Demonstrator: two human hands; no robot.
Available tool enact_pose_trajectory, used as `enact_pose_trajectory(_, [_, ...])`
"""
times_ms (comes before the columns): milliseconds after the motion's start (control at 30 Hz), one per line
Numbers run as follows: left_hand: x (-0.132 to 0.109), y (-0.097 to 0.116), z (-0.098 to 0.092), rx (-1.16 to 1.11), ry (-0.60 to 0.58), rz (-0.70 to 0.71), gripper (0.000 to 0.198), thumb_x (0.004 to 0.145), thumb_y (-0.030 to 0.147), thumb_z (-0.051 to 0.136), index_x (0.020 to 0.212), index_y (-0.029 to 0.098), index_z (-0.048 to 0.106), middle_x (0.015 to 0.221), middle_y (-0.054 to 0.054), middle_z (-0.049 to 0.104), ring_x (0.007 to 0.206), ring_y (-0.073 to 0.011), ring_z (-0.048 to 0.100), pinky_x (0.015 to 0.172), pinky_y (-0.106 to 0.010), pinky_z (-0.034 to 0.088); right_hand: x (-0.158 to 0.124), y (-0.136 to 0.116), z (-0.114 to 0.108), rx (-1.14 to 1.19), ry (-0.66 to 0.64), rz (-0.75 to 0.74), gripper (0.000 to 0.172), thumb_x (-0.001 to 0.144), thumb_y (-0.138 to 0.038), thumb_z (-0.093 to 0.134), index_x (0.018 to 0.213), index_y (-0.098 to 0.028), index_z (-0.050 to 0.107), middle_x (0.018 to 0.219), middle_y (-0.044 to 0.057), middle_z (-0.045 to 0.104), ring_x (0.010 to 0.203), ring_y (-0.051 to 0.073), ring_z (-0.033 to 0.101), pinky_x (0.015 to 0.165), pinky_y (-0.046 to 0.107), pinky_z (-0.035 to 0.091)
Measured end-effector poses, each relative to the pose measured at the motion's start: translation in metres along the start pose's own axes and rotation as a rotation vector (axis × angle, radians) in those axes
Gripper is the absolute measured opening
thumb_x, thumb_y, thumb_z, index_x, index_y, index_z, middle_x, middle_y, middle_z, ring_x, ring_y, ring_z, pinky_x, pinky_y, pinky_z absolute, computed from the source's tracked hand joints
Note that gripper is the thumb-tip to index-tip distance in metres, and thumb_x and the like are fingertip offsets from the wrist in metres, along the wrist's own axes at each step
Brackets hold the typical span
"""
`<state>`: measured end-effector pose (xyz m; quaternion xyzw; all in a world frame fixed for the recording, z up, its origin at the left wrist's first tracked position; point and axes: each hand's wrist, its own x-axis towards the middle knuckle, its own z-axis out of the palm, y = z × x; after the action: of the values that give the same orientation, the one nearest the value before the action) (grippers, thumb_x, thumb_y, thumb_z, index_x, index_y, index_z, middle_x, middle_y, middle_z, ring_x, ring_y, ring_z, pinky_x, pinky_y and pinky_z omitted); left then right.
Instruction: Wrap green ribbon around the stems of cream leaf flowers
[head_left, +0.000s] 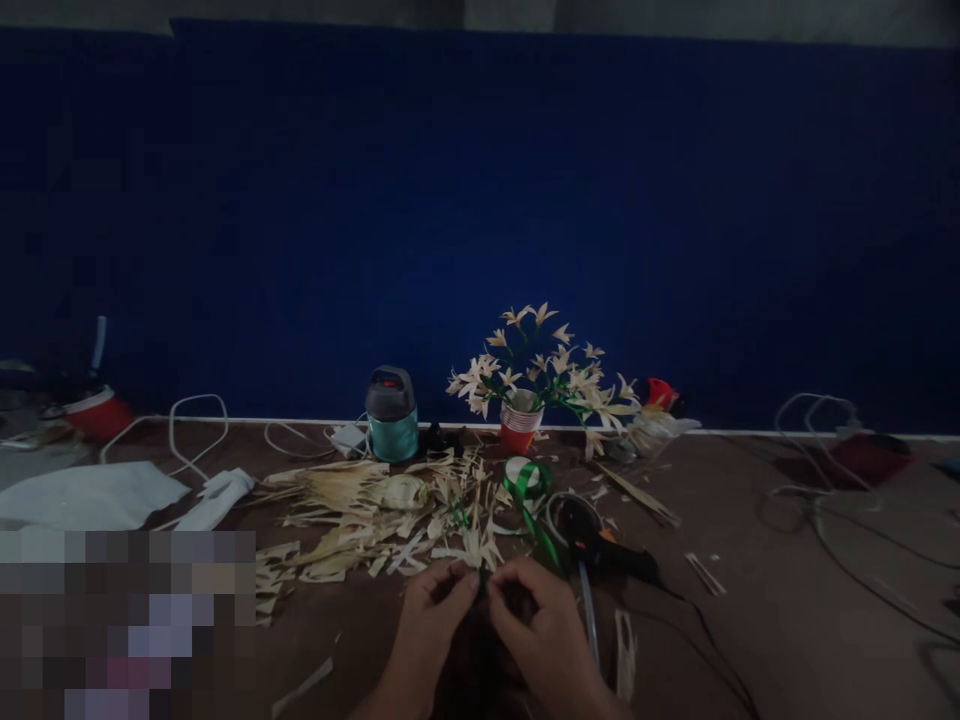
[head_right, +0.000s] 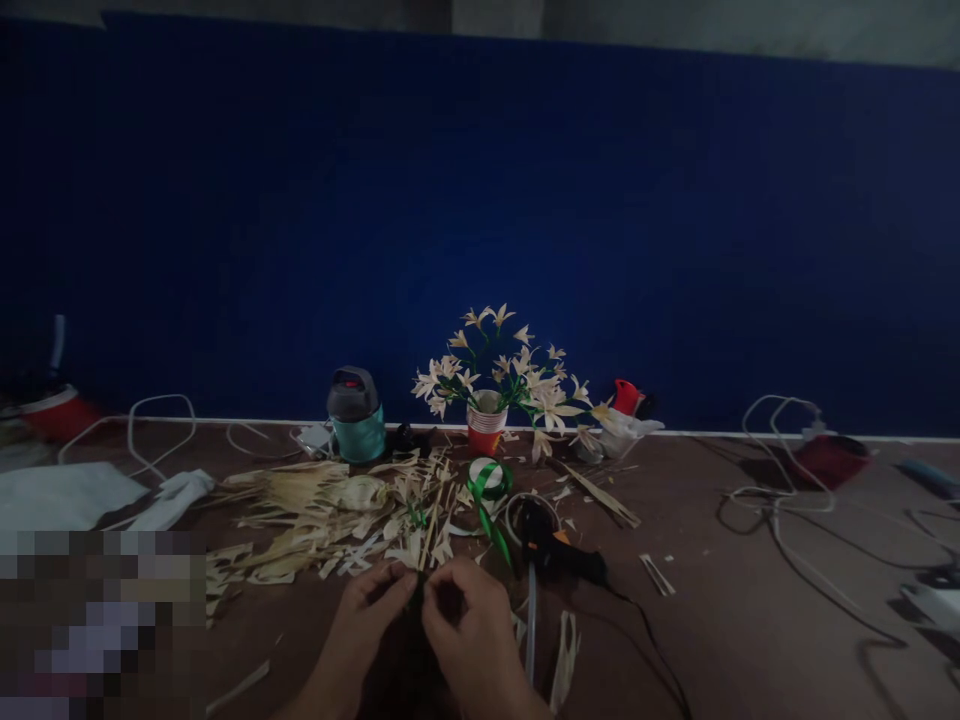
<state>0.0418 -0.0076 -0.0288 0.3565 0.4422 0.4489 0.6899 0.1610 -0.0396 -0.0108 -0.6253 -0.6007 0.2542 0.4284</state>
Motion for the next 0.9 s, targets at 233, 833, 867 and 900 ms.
enact_pose_trajectory(233, [0.000, 0.000, -0.003, 0.131, 0.025, 0.107, 0.020, 0.061, 0.029, 0.065, 0.054, 0.014, 0.055, 0.051, 0.005, 0.048, 0.051, -0.0091, 0.043, 0.052, -0.019, 0.036, 0.001, -0.001, -0.001, 0.110, -0.019, 0.045, 0.011, 0.071, -0.022, 0.054, 0.064, -0.016, 0.059, 0.061, 0.001, 0.058, 0.058, 0.014, 0.051, 0.056, 0.022, 0.038])
enact_pose_trajectory(833, [0.001, -0.008, -0.004, 0.150, 0.040, 0.053, 0.032, 0.058, 0.043, 0.067, 0.057, 0.014, 0.056, 0.044, 0.004, 0.049, 0.039, -0.0076, 0.042, 0.039, -0.017, 0.032, 0.005, 0.008, 0.006, 0.889, -0.173, 0.593, 0.027, 0.057, -0.034, 0.072, 0.057, -0.015, 0.053, 0.045, -0.006, 0.045, 0.044, 0.007, 0.039, 0.046, 0.019, 0.029])
enact_pose_trajectory(867, [0.001, -0.009, -0.005, 0.139, 0.050, 0.063, 0.031, 0.058, 0.042, 0.068, 0.058, 0.013, 0.058, 0.048, 0.003, 0.053, 0.044, -0.0094, 0.046, 0.042, -0.018, 0.035, 0.006, 0.007, 0.007, 0.816, -0.130, 0.544, 0.029, 0.056, -0.036, 0.071, 0.056, -0.015, 0.052, 0.045, -0.006, 0.045, 0.045, 0.007, 0.038, 0.046, 0.019, 0.029])
enact_pose_trajectory(900, [0.002, -0.010, -0.006, 0.134, 0.062, 0.077, 0.029, 0.058, 0.041, 0.068, 0.058, 0.013, 0.059, 0.050, 0.001, 0.056, 0.048, -0.0109, 0.049, 0.046, -0.019, 0.038, 0.006, 0.005, 0.008, 0.737, -0.088, 0.492, 0.030, 0.056, -0.038, 0.071, 0.055, -0.015, 0.052, 0.046, -0.005, 0.044, 0.045, 0.008, 0.037, 0.046, 0.019, 0.029])
